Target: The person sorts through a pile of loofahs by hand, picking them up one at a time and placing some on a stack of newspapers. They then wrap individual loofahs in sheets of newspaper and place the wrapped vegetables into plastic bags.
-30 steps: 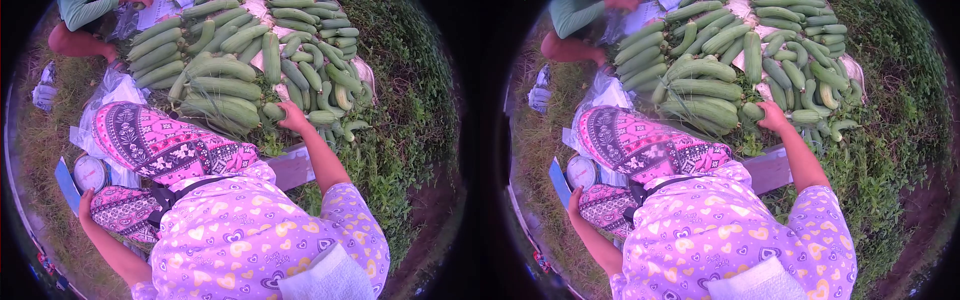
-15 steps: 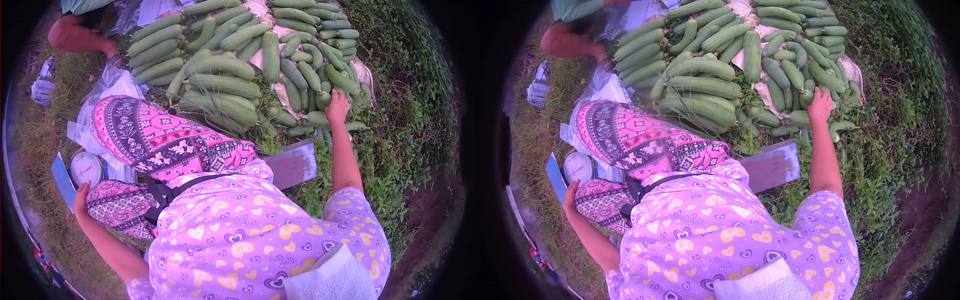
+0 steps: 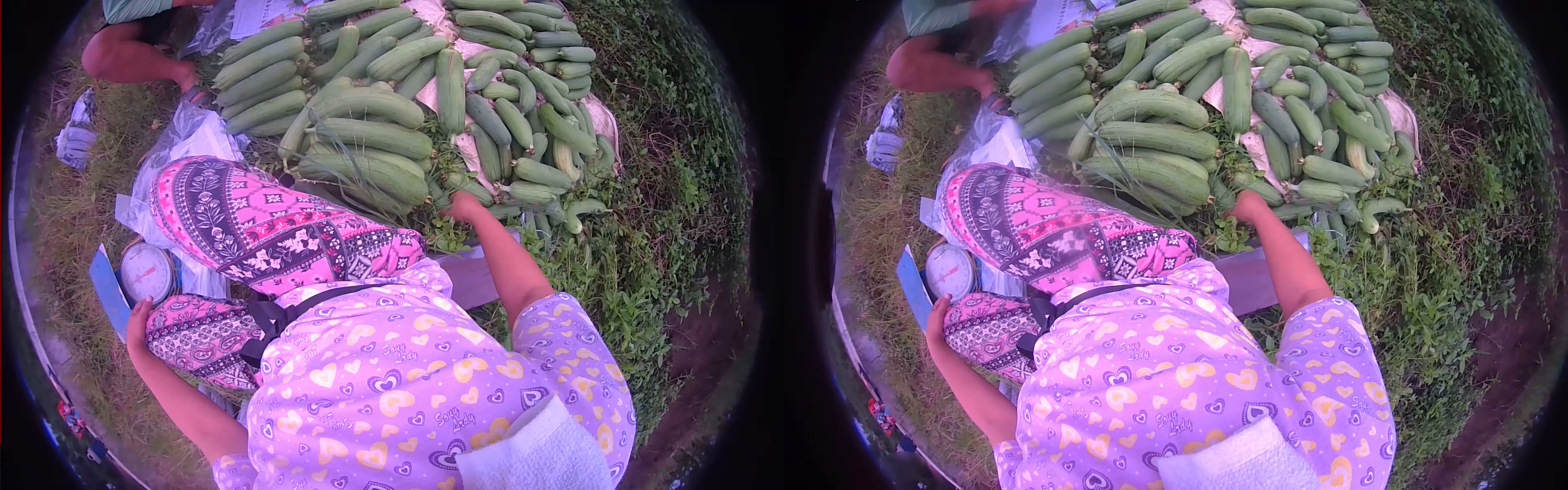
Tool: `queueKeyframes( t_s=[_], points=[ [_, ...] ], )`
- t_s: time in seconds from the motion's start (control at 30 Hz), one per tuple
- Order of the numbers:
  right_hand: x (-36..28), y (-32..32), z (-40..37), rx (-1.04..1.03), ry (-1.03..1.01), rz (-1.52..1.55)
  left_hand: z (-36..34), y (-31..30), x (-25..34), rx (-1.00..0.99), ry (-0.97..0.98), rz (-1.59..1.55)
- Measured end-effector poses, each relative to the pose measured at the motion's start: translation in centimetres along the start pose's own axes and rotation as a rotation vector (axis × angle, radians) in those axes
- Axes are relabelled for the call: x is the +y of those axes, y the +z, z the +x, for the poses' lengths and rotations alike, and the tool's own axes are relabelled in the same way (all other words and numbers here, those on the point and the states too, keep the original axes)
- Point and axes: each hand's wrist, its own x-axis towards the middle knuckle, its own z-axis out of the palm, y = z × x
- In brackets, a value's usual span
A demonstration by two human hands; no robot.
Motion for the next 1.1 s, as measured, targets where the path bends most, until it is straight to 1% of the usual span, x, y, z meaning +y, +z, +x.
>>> queueKeyframes(
  t_s=[0.1, 0.17, 0.23, 0.33, 0.43, 0.53, 0.57, 0.63, 0.67, 0.77, 0.87, 0.97, 1.07, 1.1],
  points=[
    [-0.9, -6.7, -5.7, -0.005, 0.063, 0.037, 0.1, -0.2, -0.2, -0.002, -0.006, -0.003],
    [1.6, -9.2, -6.3, 0.162, 0.006, 0.021, 0.2, 0.0, -0.3, -0.007, -0.01, -0.004],
    [1.7, -14.6, -10.9, 0.171, 0.02, -0.015, 0.5, 0.1, -0.2, -0.012, -0.009, -0.004],
    [5.4, -16.9, -11.1, 0.311, -0.015, -0.005, 0.9, 0.4, -0.2, -0.019, -0.001, -0.016],
    [6.8, -16.5, -10.7, 0.39, -0.036, 0.209, 0.8, 0.6, -0.5, -0.017, 0.0, -0.045],
    [7.0, -15.5, -9.2, 0.435, -0.084, 0.023, 0.6, 0.6, -0.5, -0.016, -0.003, -0.069],
    [7.0, -15.1, -8.6, 0.498, -0.039, -0.074, 0.5, 0.5, -0.3, -0.02, -0.004, -0.069],
    [5.2, -15.8, -8.3, 0.633, -0.007, -0.129, 0.7, 0.2, -0.5, -0.058, -0.001, -0.062],
    [4.3, -16.2, -8.2, 0.702, 0.013, -0.156, 0.9, 0.1, -0.9, -0.034, 0.016, -0.022],
    [2.5, -17.1, -4.3, 0.715, 0.029, 0.01, 0.5, 0.3, -0.9, 0.024, 0.056, 0.054],
    [-1.5, -17.8, -0.5, 0.623, 0.211, 0.377, 0.6, 0.3, -1.4, 0.0, 0.053, 0.001],
    [-3.6, -15.9, 3.2, 0.617, 0.273, 0.511, 0.2, 0.4, -1.6, -0.023, 0.03, -0.071],
    [-5.1, -15.9, 3.3, 0.608, 0.313, 0.478, -0.3, 0.6, -2.1, 0.026, 0.031, -0.07],
    [-5.2, -15.9, 3.3, 0.597, 0.262, 0.604, -1.0, 0.7, -1.7, 0.004, 0.01, -0.096]
  ],
)
